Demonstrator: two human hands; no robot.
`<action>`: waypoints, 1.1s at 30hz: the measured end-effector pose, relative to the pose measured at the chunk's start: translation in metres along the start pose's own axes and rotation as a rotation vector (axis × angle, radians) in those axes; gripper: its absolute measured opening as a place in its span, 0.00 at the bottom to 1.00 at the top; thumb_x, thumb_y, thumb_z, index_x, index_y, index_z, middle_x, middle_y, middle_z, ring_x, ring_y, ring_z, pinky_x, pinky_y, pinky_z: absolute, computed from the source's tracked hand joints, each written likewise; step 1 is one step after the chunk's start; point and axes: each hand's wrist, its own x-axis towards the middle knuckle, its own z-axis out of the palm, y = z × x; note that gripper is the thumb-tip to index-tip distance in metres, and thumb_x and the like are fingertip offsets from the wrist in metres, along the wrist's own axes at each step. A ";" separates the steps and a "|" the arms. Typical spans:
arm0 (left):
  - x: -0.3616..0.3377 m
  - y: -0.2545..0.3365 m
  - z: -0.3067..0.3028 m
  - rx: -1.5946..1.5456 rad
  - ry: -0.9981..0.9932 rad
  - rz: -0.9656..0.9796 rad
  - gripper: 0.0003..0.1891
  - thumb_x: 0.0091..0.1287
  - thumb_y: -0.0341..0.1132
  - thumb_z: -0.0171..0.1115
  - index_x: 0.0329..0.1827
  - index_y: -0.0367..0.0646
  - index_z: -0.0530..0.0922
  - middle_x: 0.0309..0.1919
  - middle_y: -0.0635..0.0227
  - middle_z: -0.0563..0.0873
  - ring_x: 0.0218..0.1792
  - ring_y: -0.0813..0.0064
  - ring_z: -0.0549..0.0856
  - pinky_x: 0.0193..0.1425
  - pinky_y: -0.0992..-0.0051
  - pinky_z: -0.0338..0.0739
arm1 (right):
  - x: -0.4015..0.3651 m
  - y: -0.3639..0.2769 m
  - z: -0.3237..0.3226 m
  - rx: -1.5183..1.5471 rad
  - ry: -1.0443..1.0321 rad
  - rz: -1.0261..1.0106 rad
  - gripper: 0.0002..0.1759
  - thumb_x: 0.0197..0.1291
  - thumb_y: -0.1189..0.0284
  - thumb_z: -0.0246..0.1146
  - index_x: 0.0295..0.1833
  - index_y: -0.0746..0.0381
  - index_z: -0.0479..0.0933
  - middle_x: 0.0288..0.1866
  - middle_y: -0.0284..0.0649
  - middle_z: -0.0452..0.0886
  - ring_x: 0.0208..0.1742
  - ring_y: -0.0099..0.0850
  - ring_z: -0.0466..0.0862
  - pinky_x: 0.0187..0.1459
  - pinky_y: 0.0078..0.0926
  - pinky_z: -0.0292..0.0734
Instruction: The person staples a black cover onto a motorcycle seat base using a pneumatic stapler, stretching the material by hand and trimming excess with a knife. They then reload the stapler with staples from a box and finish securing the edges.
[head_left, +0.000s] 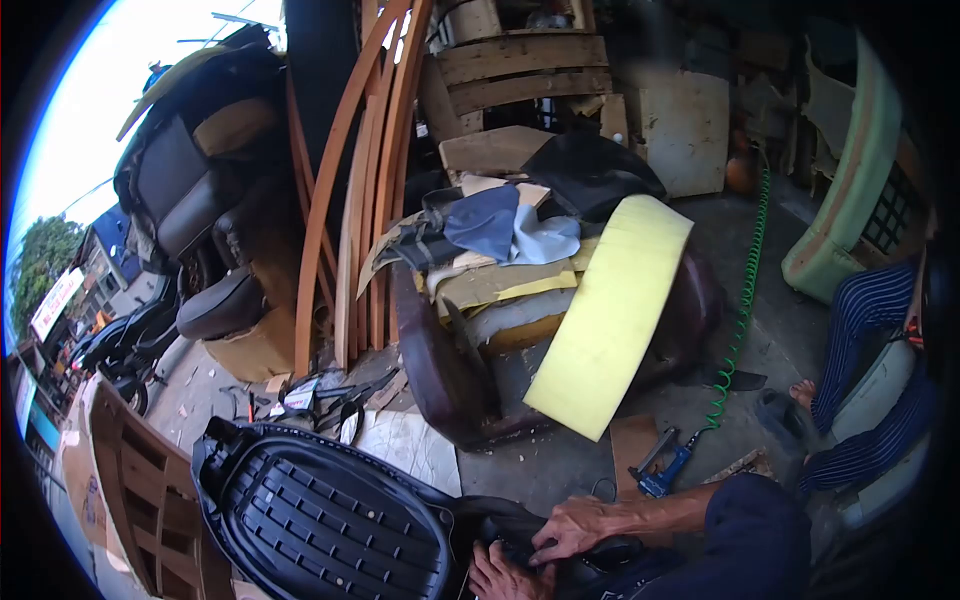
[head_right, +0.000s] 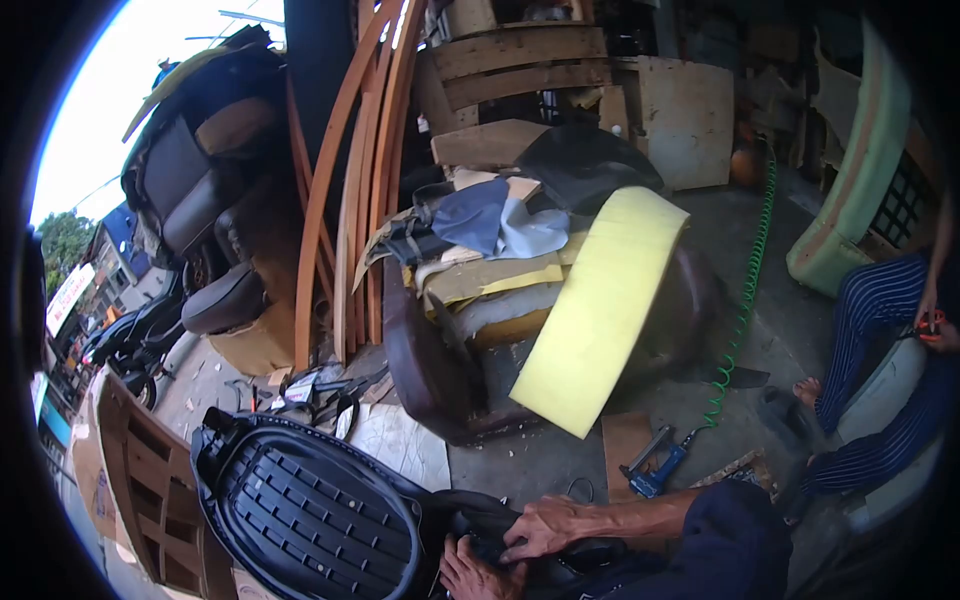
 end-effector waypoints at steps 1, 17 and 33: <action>0.000 -0.003 0.013 0.008 0.118 0.011 0.53 0.36 0.66 0.82 0.63 0.42 0.72 0.66 0.45 0.77 0.62 0.41 0.78 0.65 0.44 0.71 | -0.001 0.002 0.002 0.027 0.043 -0.041 0.30 0.70 0.36 0.60 0.45 0.53 0.88 0.26 0.43 0.86 0.33 0.43 0.88 0.36 0.44 0.79; 0.019 0.032 -0.063 -0.206 -0.162 -0.131 0.51 0.50 0.43 0.87 0.74 0.42 0.64 0.76 0.40 0.64 0.75 0.37 0.64 0.79 0.46 0.64 | 0.084 0.155 0.036 0.004 0.522 0.686 0.39 0.69 0.52 0.68 0.78 0.61 0.70 0.74 0.65 0.70 0.74 0.61 0.73 0.73 0.53 0.71; 0.004 0.024 -0.065 -0.188 -0.141 -0.100 0.16 0.58 0.47 0.81 0.37 0.43 0.90 0.52 0.63 0.82 0.59 0.56 0.77 0.69 0.49 0.63 | -0.045 0.248 0.100 -0.372 -0.210 0.801 0.33 0.62 0.72 0.68 0.74 0.59 0.74 0.68 0.55 0.83 0.69 0.53 0.83 0.68 0.49 0.78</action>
